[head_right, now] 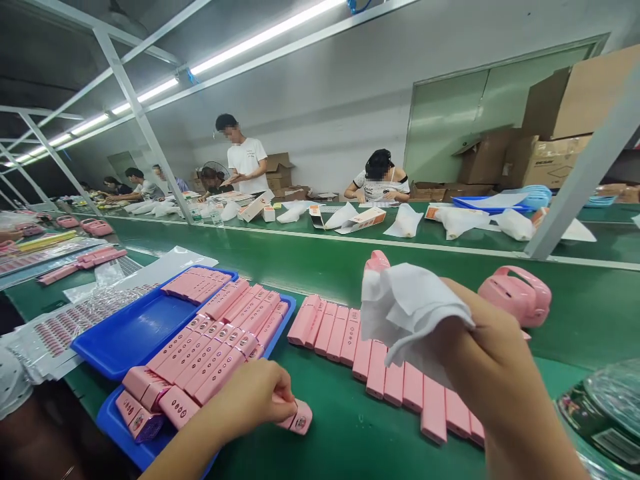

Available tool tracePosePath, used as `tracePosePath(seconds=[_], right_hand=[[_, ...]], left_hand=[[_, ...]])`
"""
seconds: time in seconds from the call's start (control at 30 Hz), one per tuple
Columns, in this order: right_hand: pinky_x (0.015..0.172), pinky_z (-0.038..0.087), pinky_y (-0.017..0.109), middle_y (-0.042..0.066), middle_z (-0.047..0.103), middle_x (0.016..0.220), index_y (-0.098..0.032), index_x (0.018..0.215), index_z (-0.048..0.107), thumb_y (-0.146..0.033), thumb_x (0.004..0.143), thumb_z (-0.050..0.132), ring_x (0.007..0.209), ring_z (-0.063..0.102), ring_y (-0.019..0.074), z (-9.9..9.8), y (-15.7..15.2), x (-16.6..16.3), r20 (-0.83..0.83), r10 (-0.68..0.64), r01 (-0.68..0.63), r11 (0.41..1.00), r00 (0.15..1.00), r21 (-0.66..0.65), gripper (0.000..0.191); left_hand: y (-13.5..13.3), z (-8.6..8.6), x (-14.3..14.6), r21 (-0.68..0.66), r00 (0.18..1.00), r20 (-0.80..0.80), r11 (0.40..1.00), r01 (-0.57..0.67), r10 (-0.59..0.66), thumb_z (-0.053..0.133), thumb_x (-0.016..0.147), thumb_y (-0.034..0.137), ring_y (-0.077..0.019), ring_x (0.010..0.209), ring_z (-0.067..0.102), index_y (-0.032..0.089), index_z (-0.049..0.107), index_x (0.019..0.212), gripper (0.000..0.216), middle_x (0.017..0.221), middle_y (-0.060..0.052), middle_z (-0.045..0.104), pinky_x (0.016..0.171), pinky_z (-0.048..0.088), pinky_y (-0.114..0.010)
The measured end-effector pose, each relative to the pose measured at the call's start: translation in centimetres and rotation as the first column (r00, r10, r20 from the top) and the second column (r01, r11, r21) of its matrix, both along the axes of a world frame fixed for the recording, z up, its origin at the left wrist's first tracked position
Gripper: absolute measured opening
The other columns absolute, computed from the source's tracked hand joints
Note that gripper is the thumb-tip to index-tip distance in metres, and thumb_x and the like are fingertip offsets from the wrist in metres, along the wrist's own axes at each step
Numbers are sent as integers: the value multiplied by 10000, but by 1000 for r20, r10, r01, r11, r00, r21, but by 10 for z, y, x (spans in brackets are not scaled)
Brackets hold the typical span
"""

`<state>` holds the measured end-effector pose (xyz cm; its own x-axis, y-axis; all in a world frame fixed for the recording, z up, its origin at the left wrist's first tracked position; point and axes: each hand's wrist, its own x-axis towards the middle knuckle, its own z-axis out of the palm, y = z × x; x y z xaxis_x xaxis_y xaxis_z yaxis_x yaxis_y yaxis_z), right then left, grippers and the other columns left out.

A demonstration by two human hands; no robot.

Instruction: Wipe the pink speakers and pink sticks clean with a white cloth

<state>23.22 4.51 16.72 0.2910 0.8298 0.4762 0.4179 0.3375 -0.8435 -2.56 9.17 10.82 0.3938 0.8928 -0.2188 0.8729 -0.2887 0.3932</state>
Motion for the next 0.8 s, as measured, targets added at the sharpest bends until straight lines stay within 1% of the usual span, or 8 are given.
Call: tracePosePath(seconds=[0.1, 0.23, 0.33, 0.43, 0.57, 0.63, 0.7, 0.8], right_hand=[[500, 413, 194, 23, 577, 733, -199, 756, 582, -526, 833, 532, 630, 480, 140, 7, -3, -6, 12, 106, -105, 993, 994, -58, 340], [575, 409, 227, 12, 564, 749, -194, 749, 569, -484, 865, 470, 679, 465, 155, 11, -5, -15, -107, 56, -62, 997, 993, -51, 328], [551, 378, 226, 9, 545, 735, -185, 730, 557, -410, 844, 509, 654, 434, 145, 9, -1, -14, -101, 112, -113, 994, 989, 3, 257], [486, 348, 216, 4, 518, 672, -172, 680, 541, -399, 819, 515, 573, 384, 121, 6, 1, -6, -75, 172, -169, 984, 982, 47, 267], [582, 476, 253, 39, 577, 706, -166, 684, 589, -450, 807, 504, 626, 518, 159, 6, -1, -7, -148, 234, -229, 972, 961, 49, 320], [726, 518, 291, 78, 652, 946, -177, 881, 664, -467, 778, 549, 834, 602, 219, 6, -2, -14, -165, 317, -321, 947, 934, 3, 329], [830, 497, 291, 59, 624, 1140, -225, 1068, 631, -410, 798, 556, 983, 592, 220, 6, -2, -24, -110, 392, -399, 915, 913, -51, 337], [712, 480, 249, 33, 652, 902, -206, 903, 605, -339, 852, 442, 828, 595, 188, 1, 5, -35, 111, 388, -385, 922, 915, -48, 216]], left_hand=[[-22, -12, -7, 69, 1000, 0, 997, -25, 25, 584, 642, 166, -310, 722, 661, 213, 746, 703, 179, 710, -112, 715, 637, 409, -343], [-40, -16, -19, 119, 987, 156, 992, -47, 28, 658, 610, 126, -274, 718, 675, 260, 727, 707, 179, 736, -61, 714, 640, 441, -285], [-40, 8, -21, 105, 950, 310, 991, -84, 47, 684, 595, 147, -263, 786, 679, 299, 745, 797, 260, 820, -21, 742, 685, 448, -273], [-36, 49, -10, 165, 878, 477, 979, -121, 28, 740, 610, 242, -214, 865, 668, 343, 745, 857, 267, 899, 34, 744, 780, 436, -232], [-31, 94, 11, 267, 819, 560, 963, -40, -121, 755, 647, 298, -173, 886, 655, 359, 741, 880, 241, 928, 55, 733, 810, 424, -177], [-27, 105, 22, 301, 797, 571, 953, 18, -196, 744, 666, 262, -155, 867, 654, 357, 738, 889, 242, 916, 59, 731, 787, 429, -152], [-24, 107, 31, 349, 761, 594, 936, 49, -261, 713, 696, 208, -136, 820, 658, 357, 736, 903, 257, 881, 61, 732, 743, 438, -135], [-19, 100, 42, 425, 707, 645, 905, -18, -289, 709, 707, 200, -138, 779, 669, 348, 747, 872, 225, 848, 49, 738, 721, 455, -135]])
